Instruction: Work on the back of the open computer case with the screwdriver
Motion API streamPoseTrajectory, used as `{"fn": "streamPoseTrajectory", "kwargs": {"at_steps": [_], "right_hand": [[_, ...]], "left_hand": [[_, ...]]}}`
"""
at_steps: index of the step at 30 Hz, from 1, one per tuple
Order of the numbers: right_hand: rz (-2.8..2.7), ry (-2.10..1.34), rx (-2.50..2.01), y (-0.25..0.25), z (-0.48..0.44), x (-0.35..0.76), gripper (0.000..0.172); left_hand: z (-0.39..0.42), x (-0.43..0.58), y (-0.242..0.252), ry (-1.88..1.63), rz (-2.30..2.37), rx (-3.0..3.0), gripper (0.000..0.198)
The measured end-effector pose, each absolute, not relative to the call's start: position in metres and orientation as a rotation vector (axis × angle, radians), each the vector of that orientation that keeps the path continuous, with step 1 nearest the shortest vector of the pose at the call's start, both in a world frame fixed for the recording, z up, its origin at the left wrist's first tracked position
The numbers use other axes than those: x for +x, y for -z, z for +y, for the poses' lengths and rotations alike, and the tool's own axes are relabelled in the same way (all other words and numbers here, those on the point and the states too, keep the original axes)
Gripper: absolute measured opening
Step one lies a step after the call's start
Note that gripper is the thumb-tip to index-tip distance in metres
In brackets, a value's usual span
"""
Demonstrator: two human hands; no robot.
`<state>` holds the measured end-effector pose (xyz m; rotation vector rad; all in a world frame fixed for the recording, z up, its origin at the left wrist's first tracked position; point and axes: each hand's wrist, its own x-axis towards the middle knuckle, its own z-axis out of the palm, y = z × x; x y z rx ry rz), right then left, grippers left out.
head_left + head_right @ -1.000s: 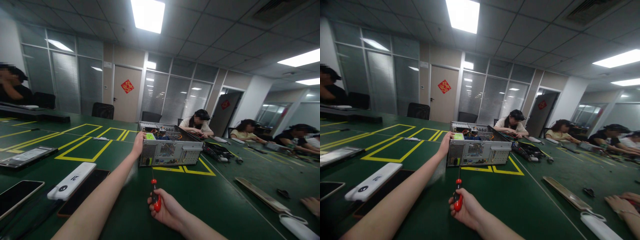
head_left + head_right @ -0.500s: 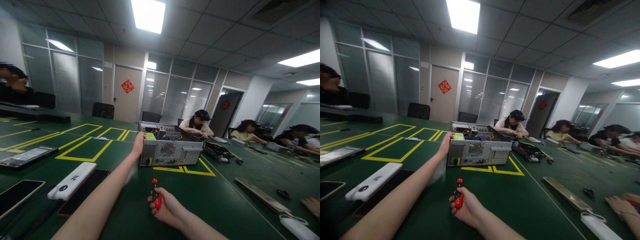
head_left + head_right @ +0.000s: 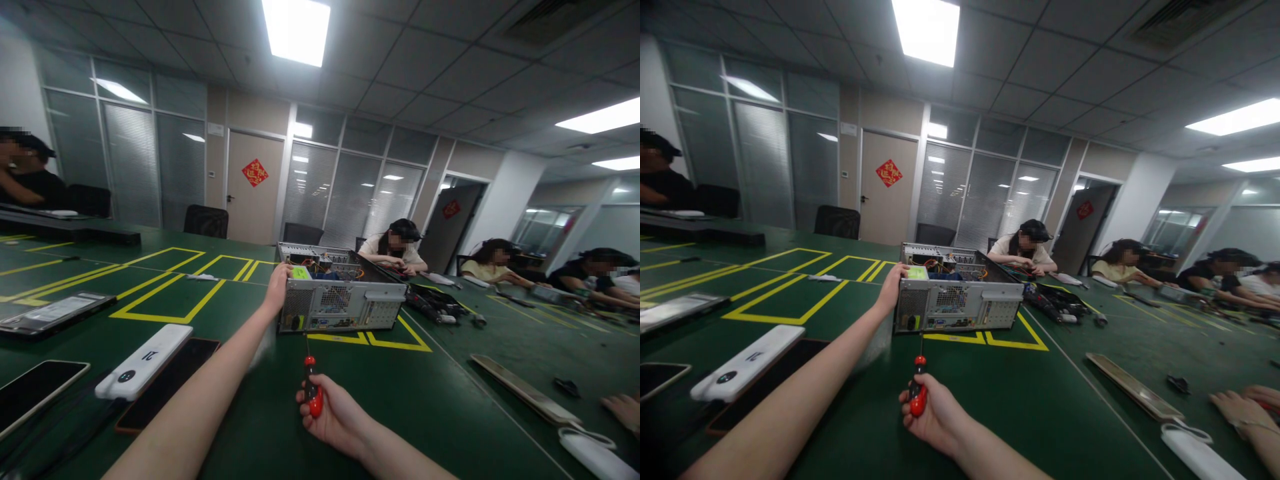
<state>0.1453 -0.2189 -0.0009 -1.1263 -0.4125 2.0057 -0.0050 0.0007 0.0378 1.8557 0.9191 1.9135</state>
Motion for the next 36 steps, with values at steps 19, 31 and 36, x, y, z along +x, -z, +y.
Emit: {"fn": "streamPoseTrajectory", "kwargs": {"at_steps": [19,31,36], "right_hand": [[-0.935,-2.467,-1.058,0.006,-0.166,0.231,0.03],[-1.024,-2.42,-0.737,0.014,-0.18,0.251,0.059],[-1.066,-2.421,-0.729,0.013,-0.179,0.253,0.058]], "left_hand": [[0.003,-0.005,-0.035,-1.915,0.916,1.874,0.036],[0.0,-0.005,-0.036,-1.901,0.916,1.825,0.035],[0.0,-0.006,-0.036,-1.904,0.923,1.855,0.035]]}}
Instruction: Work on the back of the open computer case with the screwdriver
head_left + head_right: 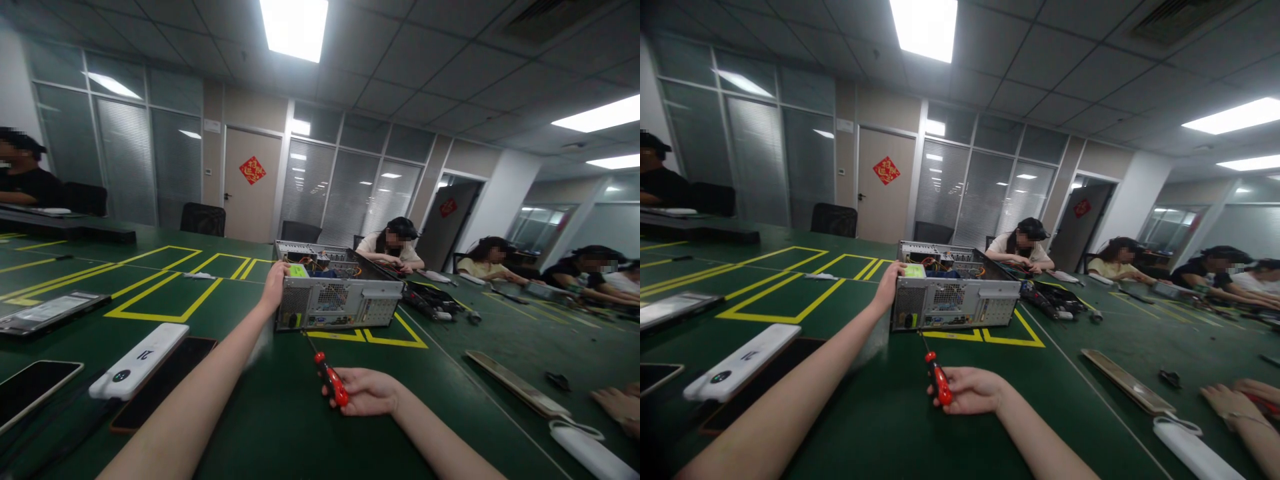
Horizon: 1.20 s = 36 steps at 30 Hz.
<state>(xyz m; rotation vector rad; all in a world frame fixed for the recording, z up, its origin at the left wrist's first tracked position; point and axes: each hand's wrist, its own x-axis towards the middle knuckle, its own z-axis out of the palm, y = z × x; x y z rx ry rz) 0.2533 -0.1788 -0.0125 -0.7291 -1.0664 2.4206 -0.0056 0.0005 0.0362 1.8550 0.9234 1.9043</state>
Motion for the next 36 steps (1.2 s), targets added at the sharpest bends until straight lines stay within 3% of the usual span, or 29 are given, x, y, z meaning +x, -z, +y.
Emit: {"fn": "streamPoseTrajectory", "kwargs": {"at_steps": [4,14,20,25,31,36], "right_hand": [[-1.056,-2.375,-0.778,0.013,-0.18,0.25,0.054],[-0.819,-2.269,-1.084,0.013,-0.182,0.239,0.023],[-0.849,-2.241,-1.15,0.006,-0.188,0.232,0.03],[-0.859,-2.444,-0.918,0.002,-0.187,0.238,0.036],[-1.07,-2.412,-0.775,0.01,-0.183,0.246,0.053],[-1.066,-2.322,-0.858,0.016,-0.184,0.24,0.042]], "left_hand": [[0.002,-0.005,-0.035,-1.927,0.922,1.845,0.037],[-0.001,-0.005,-0.038,-1.887,0.926,1.868,0.035],[-0.005,-0.005,-0.04,-1.884,0.924,1.852,0.034],[-0.004,-0.004,-0.04,-1.905,0.926,1.856,0.034],[-0.003,-0.004,-0.04,-1.899,0.908,1.876,0.035],[-0.004,-0.004,-0.04,-1.909,0.902,1.861,0.034]]}}
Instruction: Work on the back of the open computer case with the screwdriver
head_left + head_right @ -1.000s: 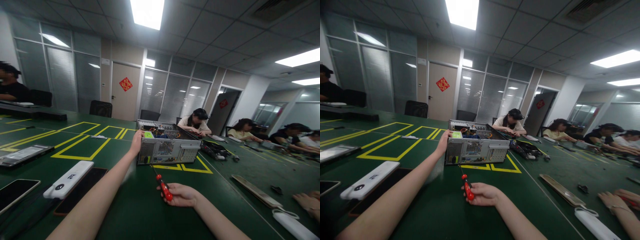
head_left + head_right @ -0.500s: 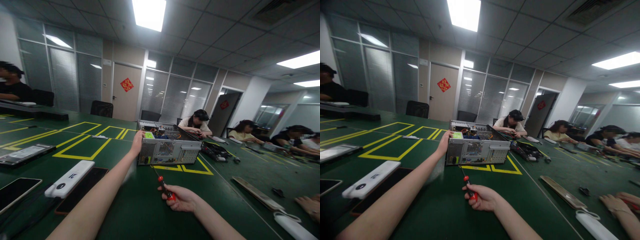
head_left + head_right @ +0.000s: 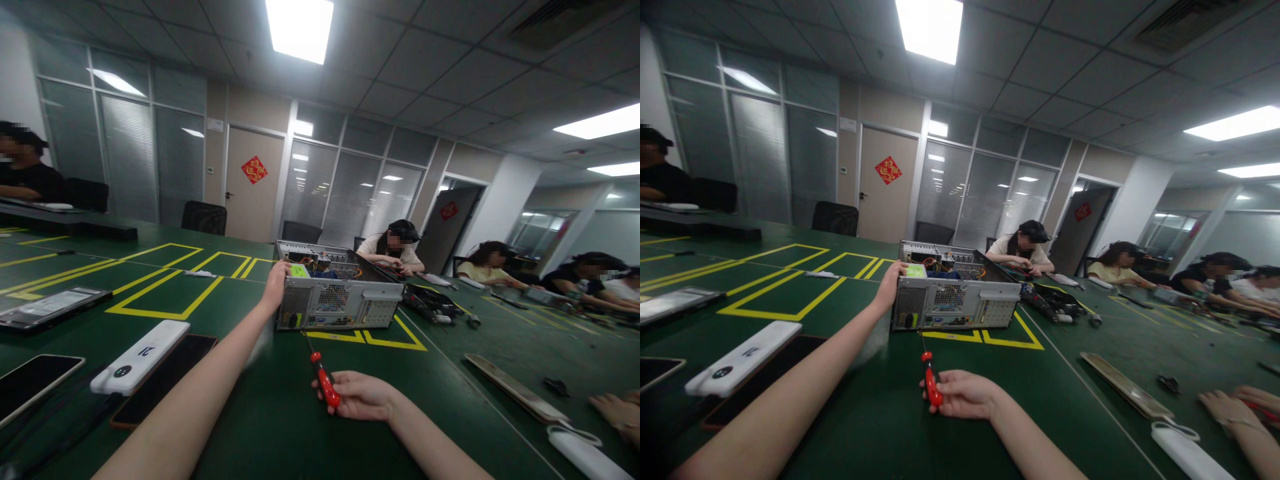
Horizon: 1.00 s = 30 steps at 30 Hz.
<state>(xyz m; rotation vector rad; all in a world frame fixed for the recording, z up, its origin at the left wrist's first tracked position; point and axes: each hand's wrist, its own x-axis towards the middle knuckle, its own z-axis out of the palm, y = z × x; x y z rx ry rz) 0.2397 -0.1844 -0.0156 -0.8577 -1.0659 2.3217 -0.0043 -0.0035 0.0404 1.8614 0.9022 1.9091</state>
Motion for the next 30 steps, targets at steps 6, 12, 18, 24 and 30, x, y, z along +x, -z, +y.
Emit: {"fn": "streamPoseTrajectory", "kwargs": {"at_steps": [6,12,18,24,30], "right_hand": [[-0.812,-2.182,-1.03,0.014,-0.188,0.231,0.035],[-0.843,-2.177,-1.187,0.007,-0.19,0.229,0.018],[-0.863,-2.4,-0.969,0.003,-0.192,0.23,0.038],[-1.072,-2.409,-0.846,0.005,-0.19,0.236,0.051],[-0.995,-2.327,-0.91,0.014,-0.187,0.234,0.038]], "left_hand": [[0.001,-0.005,-0.037,-1.897,0.925,1.865,0.036],[0.001,-0.005,-0.037,-1.897,0.917,1.855,0.036],[0.0,-0.005,-0.038,-1.913,0.908,1.862,0.036],[-0.001,-0.005,-0.038,-1.893,0.925,1.856,0.035],[0.002,-0.005,-0.037,-1.897,0.926,1.849,0.037]]}}
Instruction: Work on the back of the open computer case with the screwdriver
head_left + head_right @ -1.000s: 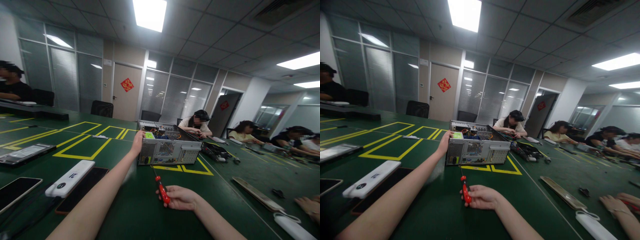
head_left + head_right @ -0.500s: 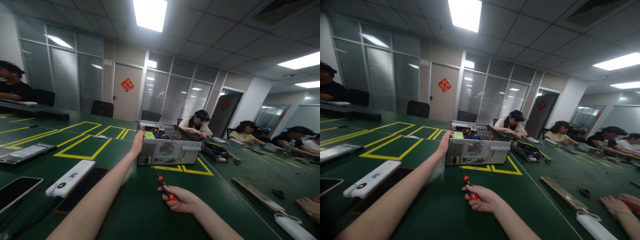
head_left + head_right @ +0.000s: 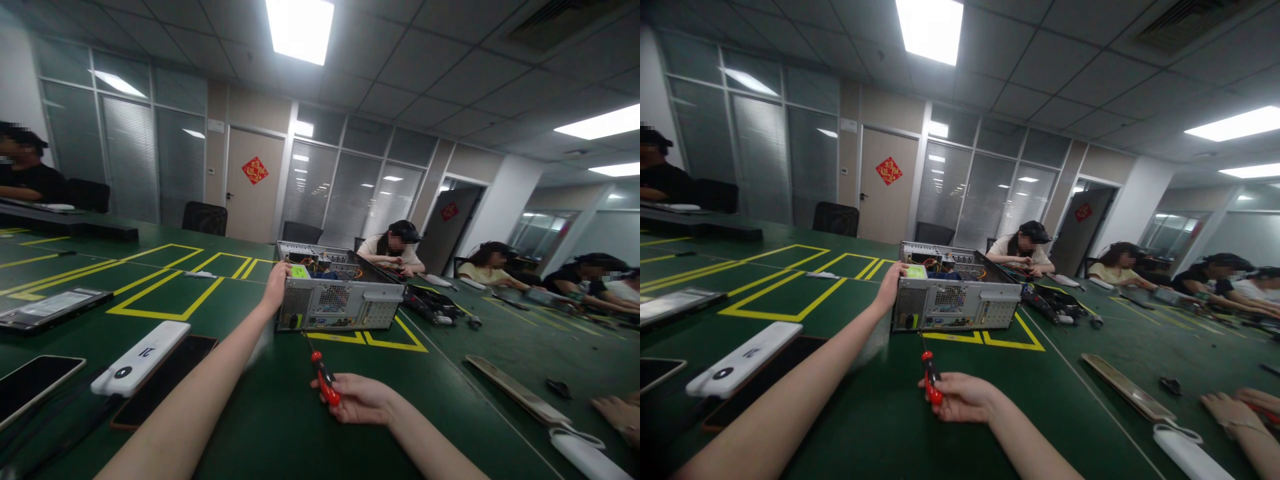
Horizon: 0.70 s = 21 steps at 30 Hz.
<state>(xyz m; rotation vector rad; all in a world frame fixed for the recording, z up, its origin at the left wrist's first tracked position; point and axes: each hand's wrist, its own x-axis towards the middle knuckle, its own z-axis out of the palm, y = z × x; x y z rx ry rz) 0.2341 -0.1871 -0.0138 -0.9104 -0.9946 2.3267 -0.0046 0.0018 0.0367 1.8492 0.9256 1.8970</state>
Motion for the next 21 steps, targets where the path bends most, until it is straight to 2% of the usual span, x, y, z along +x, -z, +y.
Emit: {"fn": "streamPoseTrajectory", "kwargs": {"at_steps": [4,8,14,18,21], "right_hand": [[-0.791,-2.279,-0.974,0.017,-0.188,0.229,0.031],[-0.834,-2.254,-1.086,0.015,-0.191,0.226,0.025],[-0.811,-2.387,-0.975,0.003,-0.197,0.222,0.031],[-0.979,-2.421,-0.901,-0.001,-0.197,0.225,0.044],[-1.009,-2.38,-0.884,0.001,-0.195,0.228,0.043]], "left_hand": [[0.004,-0.004,-0.035,-1.911,0.932,1.877,0.04],[0.005,-0.004,-0.034,-1.933,0.934,1.875,0.039],[0.001,-0.004,-0.037,-1.918,0.907,1.884,0.036],[-0.002,-0.005,-0.039,-1.918,0.893,1.868,0.034],[-0.002,-0.005,-0.039,-1.908,0.896,1.868,0.034]]}}
